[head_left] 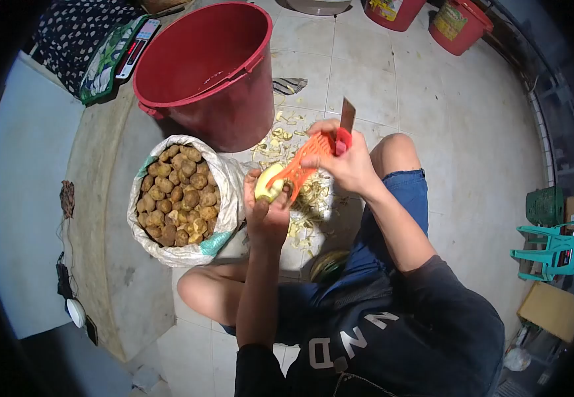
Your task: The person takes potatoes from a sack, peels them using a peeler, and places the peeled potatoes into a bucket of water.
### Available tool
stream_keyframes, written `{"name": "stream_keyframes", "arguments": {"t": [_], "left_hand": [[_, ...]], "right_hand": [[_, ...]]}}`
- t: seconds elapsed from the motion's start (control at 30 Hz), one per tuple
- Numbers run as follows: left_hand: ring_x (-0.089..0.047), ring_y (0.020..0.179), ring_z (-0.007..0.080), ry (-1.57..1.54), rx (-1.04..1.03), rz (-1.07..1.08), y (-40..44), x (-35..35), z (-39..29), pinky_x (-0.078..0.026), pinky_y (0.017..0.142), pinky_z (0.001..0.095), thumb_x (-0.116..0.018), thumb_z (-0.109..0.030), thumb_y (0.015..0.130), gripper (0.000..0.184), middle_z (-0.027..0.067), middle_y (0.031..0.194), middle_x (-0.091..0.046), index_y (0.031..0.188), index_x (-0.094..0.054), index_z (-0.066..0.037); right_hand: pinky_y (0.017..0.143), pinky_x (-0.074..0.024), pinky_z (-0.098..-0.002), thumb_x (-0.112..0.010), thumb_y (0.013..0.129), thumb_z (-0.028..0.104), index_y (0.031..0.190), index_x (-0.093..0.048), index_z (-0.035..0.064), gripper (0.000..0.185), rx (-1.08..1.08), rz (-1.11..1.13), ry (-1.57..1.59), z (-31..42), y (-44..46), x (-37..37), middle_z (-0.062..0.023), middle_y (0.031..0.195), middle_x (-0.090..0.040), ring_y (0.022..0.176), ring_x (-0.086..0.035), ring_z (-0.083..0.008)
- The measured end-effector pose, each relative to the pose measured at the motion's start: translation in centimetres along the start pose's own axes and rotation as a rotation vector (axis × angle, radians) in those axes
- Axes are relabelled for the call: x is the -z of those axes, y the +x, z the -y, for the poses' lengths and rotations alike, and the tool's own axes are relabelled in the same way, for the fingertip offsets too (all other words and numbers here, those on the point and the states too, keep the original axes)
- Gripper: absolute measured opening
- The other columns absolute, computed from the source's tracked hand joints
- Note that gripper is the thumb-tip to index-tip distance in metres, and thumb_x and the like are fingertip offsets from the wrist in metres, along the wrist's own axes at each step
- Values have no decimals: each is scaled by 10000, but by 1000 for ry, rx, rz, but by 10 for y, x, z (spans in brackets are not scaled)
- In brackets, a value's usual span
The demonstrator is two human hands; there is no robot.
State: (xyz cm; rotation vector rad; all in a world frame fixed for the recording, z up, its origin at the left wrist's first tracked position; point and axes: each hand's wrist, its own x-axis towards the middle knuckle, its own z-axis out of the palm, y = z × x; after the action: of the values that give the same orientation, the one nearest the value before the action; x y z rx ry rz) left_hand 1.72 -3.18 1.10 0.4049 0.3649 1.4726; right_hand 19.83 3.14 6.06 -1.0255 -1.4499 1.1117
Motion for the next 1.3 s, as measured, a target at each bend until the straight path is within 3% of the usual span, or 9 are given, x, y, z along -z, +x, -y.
{"name": "stream_keyframes", "arguments": {"t": [0.17,0.3,0.37,0.43,0.47,0.57,0.6,0.73,1.3], "left_hand": [[-439,1198,211,-171,-12,25,2,9,9,-279,1057,375,-753,-364,773,731,90,1263,-492,1336,-375,-91],[-396,1296,240,49,-93,-3,0,10,19,-218,1138,404,-697,-488,818,745,90,1359,-479,1351,-453,-30],[-430,1234,244,-12,-131,-29,1,-2,12,-260,1109,394,-655,-436,857,691,106,1375,-464,1360,-439,-14],[-461,1121,223,-224,12,123,6,-8,-8,-336,1024,369,-584,-387,891,635,126,1377,-459,1359,-427,12],[-471,935,192,-234,-3,-210,7,-19,-11,-403,858,331,-495,-307,920,488,149,1271,-509,1269,-470,33],[-477,836,190,-226,93,-349,19,35,-4,-408,783,317,-395,-240,964,267,113,970,-554,1080,-522,-36],[-460,660,175,-246,97,-377,16,37,-3,-397,602,297,-401,-203,960,182,75,815,-526,967,-505,-54],[-404,492,152,-28,105,-589,11,25,-1,-295,416,262,-437,-190,937,146,56,741,-494,919,-494,-57],[-521,625,118,577,-167,-478,4,7,0,-427,574,238,-452,-149,913,207,55,720,-557,797,-556,-12]], "right_hand": [[761,-484,-249,-846,722,89,1053,-595,-7,426,-247,-117,137,-40,11,13,-20,887,-633,856,-584,-76],[695,-505,-228,-836,740,86,1077,-577,8,432,224,-64,-95,-12,0,-6,-24,855,-644,771,-610,-91],[684,-486,-220,-834,745,88,1083,-578,11,430,-55,-191,39,-63,18,15,-14,851,-637,756,-596,-82],[686,-487,-222,-829,754,91,1083,-579,12,420,-100,-180,128,-62,19,24,-10,846,-634,753,-588,-73],[690,-485,-228,-838,741,99,1063,-589,12,416,-118,-146,70,-62,15,24,-8,849,-630,767,-586,-73],[683,-482,-236,-839,739,108,1038,-597,15,396,-55,-113,-1,-61,13,9,-3,847,-622,779,-584,-73],[687,-483,-237,-834,746,110,1037,-595,12,389,-86,-102,13,-59,12,4,-3,852,-620,790,-584,-73],[724,-491,-247,-827,754,106,1082,-587,7,418,-51,94,98,-38,-3,-15,-17,962,-602,827,-558,-75],[751,-505,-250,-811,763,77,1049,-582,4,374,-110,114,171,-51,14,9,-4,865,-609,799,-584,-74]]}}
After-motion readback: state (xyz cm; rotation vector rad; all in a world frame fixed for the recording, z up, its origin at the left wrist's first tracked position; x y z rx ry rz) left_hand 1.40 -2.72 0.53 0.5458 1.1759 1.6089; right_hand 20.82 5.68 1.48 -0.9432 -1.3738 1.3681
